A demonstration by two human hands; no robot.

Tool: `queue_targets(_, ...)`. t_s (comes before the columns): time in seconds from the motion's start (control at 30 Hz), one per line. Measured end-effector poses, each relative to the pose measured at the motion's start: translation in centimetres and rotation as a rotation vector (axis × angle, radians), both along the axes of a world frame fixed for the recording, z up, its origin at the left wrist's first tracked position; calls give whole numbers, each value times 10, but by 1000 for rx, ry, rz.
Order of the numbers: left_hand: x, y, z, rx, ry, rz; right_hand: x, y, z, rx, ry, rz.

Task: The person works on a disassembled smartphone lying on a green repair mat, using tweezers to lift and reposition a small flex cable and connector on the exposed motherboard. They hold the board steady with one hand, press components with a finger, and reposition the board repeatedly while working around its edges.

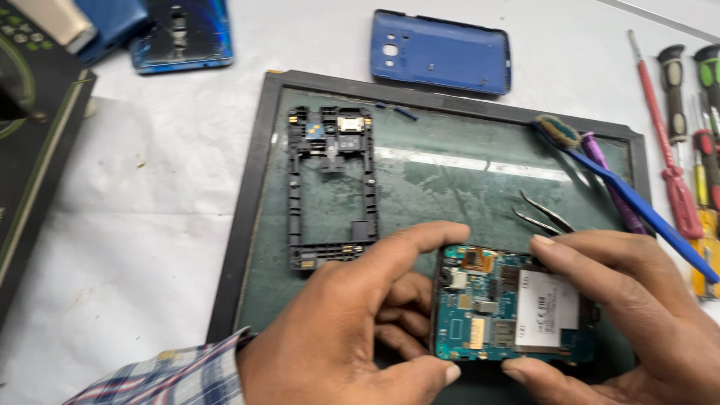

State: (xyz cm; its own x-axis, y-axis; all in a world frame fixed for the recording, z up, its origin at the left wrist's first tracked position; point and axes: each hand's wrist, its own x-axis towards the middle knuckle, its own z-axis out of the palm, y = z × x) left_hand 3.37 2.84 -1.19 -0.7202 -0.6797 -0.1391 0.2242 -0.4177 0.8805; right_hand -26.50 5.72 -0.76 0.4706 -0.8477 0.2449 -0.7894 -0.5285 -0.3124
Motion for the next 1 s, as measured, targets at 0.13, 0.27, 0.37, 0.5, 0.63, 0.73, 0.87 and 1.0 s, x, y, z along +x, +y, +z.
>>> queue_targets(0.13, -3, 1, -4, 88, 24, 13, 10, 2, 10, 54, -97, -20)
queue_targets(0.27, -6, 1, -7, 111, 11, 53, 12, 4, 21, 198, -371, -97)
queue_targets(0.37, -6, -1, -8, 117, -35, 71, 8, 3, 26, 233, -430, -181)
queue_targets(0.5, -7, -4, -9, 116, -72, 81, -2, 0, 27, 278, -363, -284)
queue_targets(0.63, -9, -6, -10, 95, -34, 81, -12, 1, 25, 341, -420, -287)
queue_targets(0.73, -9, -7, -10, 89, -17, 92, -18, 3, 19, 417, -573, -361)
queue_targets(0.87, -10, -5, -10, 59, 49, 134, -33, 1, 8, 567, -743, -536)
queue_targets(1.0, -10, -6, -11, 0, 17, 145, -42, 0, -6, 713, -992, -482)
